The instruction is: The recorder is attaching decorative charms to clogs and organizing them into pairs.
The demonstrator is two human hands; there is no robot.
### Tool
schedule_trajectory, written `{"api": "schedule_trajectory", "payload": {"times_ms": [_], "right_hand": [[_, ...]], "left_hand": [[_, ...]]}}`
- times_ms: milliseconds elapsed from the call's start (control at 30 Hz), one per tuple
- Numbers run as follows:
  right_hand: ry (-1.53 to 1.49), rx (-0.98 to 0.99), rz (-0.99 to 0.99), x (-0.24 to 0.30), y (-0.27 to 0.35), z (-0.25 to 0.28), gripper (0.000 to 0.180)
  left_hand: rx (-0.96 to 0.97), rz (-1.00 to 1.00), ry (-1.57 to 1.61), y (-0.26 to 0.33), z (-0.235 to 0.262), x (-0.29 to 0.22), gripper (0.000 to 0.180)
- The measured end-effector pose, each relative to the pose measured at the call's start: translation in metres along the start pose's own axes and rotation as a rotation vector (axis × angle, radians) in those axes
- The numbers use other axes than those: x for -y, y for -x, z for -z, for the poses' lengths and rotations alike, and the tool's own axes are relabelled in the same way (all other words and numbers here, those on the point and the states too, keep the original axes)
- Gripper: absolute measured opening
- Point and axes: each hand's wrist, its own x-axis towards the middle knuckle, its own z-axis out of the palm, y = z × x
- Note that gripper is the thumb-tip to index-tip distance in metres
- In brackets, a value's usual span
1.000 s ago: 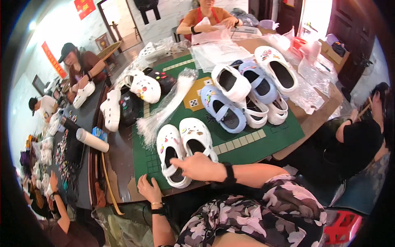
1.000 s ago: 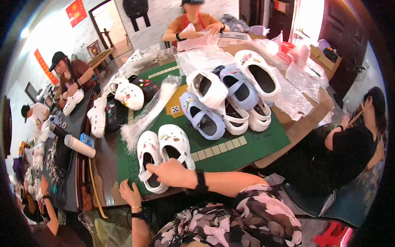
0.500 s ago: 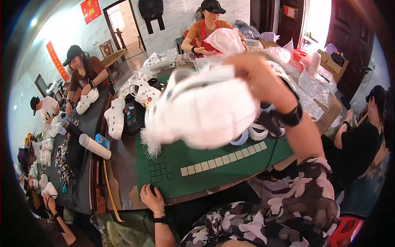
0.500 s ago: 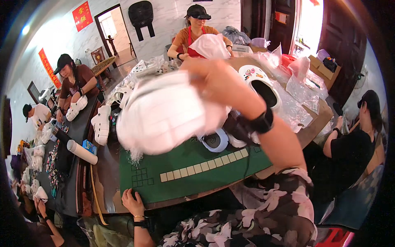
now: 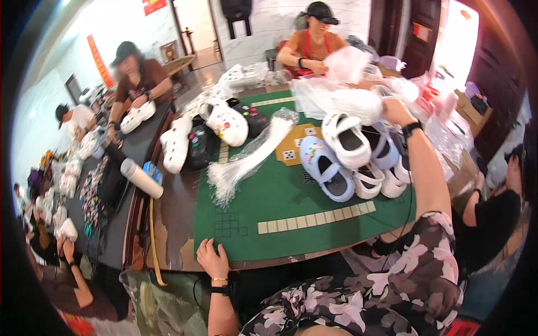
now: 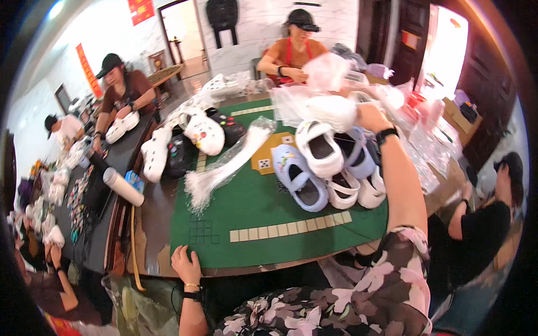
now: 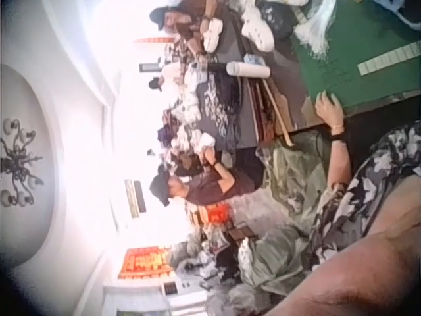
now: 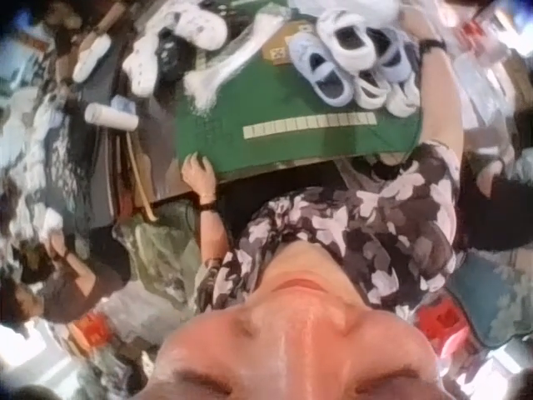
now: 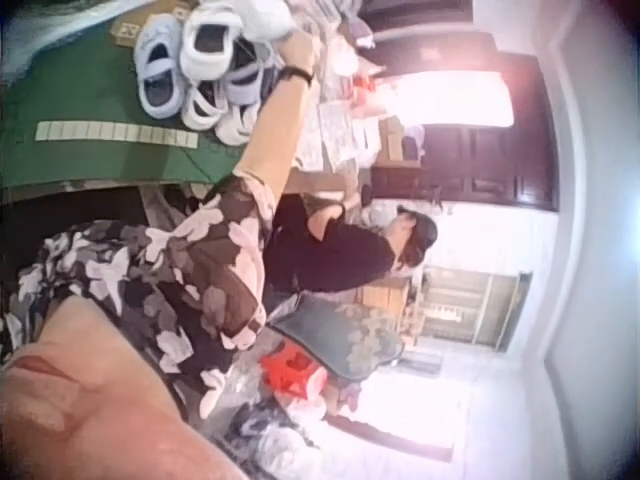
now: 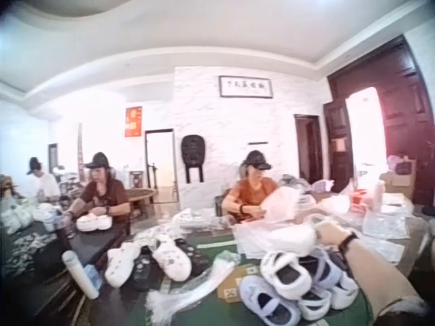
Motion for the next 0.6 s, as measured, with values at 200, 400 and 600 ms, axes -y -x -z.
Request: {"api": "schedule_trajectory", "payload": {"times_ms": [200,400,600], "right_hand": [[0.005,-0.043,0.067,-0.083,0.009,-0.019,0.026],[0.122,0.125,-0.184,0.07,-0.043,0.077,0.023],[-0.032,-0.281,0.4,0.181,-0.088,0.058,0.021]], "left_hand": [[0.03,-0.019,0.09,-0.014,-0.001,-0.014,0.028],[0.029,0.05,0.108,-0.017,0.018,0.004,0.019],[-0.024,0.013,0.106,-0.022,0.008,-0.007,0.02]]}}
